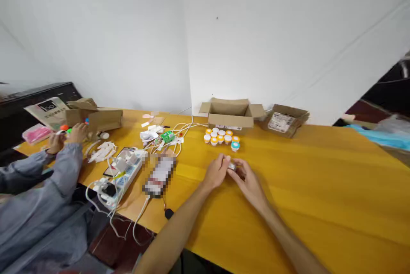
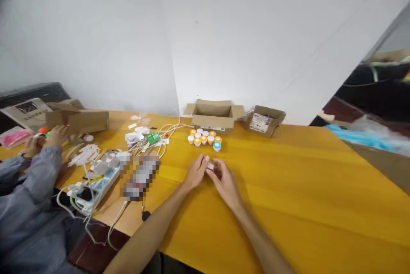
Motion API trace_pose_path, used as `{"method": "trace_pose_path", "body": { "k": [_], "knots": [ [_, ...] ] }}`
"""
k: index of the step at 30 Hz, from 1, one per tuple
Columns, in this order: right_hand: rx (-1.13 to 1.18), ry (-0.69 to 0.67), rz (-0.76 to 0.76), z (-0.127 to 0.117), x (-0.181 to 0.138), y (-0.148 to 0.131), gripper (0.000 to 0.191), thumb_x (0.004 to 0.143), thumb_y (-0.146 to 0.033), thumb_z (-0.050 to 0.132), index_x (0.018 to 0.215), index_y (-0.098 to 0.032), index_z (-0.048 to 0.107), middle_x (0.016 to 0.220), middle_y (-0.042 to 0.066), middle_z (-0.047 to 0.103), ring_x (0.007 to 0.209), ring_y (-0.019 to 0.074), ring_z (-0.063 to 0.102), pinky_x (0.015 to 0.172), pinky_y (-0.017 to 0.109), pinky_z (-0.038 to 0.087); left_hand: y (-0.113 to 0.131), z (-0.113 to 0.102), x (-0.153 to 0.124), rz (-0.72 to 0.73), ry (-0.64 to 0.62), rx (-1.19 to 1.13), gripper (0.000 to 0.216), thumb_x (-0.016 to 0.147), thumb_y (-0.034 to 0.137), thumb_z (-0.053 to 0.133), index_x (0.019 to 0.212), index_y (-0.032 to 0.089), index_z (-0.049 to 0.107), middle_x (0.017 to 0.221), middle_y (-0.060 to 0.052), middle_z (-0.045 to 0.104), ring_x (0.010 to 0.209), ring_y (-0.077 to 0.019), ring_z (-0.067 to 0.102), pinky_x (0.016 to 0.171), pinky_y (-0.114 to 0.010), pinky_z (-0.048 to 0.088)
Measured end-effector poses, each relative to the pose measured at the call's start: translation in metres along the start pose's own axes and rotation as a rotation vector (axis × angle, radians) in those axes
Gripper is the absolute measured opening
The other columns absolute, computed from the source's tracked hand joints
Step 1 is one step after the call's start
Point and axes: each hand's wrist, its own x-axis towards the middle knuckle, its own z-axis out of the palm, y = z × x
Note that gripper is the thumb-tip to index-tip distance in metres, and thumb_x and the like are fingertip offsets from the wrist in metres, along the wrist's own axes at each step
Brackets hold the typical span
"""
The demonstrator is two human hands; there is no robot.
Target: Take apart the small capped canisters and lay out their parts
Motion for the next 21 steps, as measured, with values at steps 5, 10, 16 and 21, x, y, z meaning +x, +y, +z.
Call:
{"method": "trace_pose_path", "body": {
  "k": [5, 10, 16, 21],
  "knots": [
    [-0.055, -0.061, 0.014, -0.0050, 0.0006, -0.0059, 0.043, 0.081, -0.065, 0.051, 0.091, -0.025, 0.062, 0.086, 0.006, 0.072, 0.080, 0.0243, 0.066, 0.076, 0.037, 0.054, 0.0000, 0.0004, -0.0006, 0.012, 0.002, -0.006, 0.023, 0.096, 0.037, 0.037, 0.082, 0.023, 0.049, 0.079, 0.000, 0.063, 0.076, -0.0172, 0.058, 0.074, -0.028, 0.043],
    [-0.049, -0.020, -0.031, -0.0047, 0.0004, -0.0039, 0.039, 0.076, -0.060, 0.062, 0.093, -0.025, 0.060, 0.094, 0.006, 0.070, 0.080, 0.0235, 0.066, 0.074, 0.036, 0.054, 0.0013, -0.0003, -0.0012, 0.031, -0.004, -0.029, 0.026, 0.096, 0.041, 0.037, 0.083, 0.023, 0.050, 0.081, 0.000, 0.064, 0.077, -0.0174, 0.060, 0.074, -0.028, 0.044],
    [-0.043, -0.064, 0.021, -0.0079, 0.0012, -0.0035, 0.041, 0.082, -0.063, 0.052, 0.096, -0.025, 0.061, 0.088, 0.005, 0.072, 0.078, 0.0236, 0.067, 0.075, 0.038, 0.055, 0.0015, -0.0008, -0.0008, 0.035, -0.001, -0.023, 0.028, 0.096, 0.043, 0.036, 0.083, 0.023, 0.050, 0.079, 0.000, 0.063, 0.076, -0.0172, 0.059, 0.074, -0.029, 0.044],
    [-0.057, -0.069, -0.013, -0.0079, 0.0011, -0.0065, 0.039, 0.080, -0.062, 0.055, 0.091, -0.025, 0.061, 0.090, 0.006, 0.072, 0.081, 0.0240, 0.066, 0.076, 0.037, 0.054, -0.0001, -0.0003, -0.0004, 0.036, -0.003, -0.019, 0.028, 0.095, 0.043, 0.037, 0.083, 0.023, 0.050, 0.079, 0.000, 0.064, 0.076, -0.0171, 0.059, 0.074, -0.028, 0.044]
  ]
}}
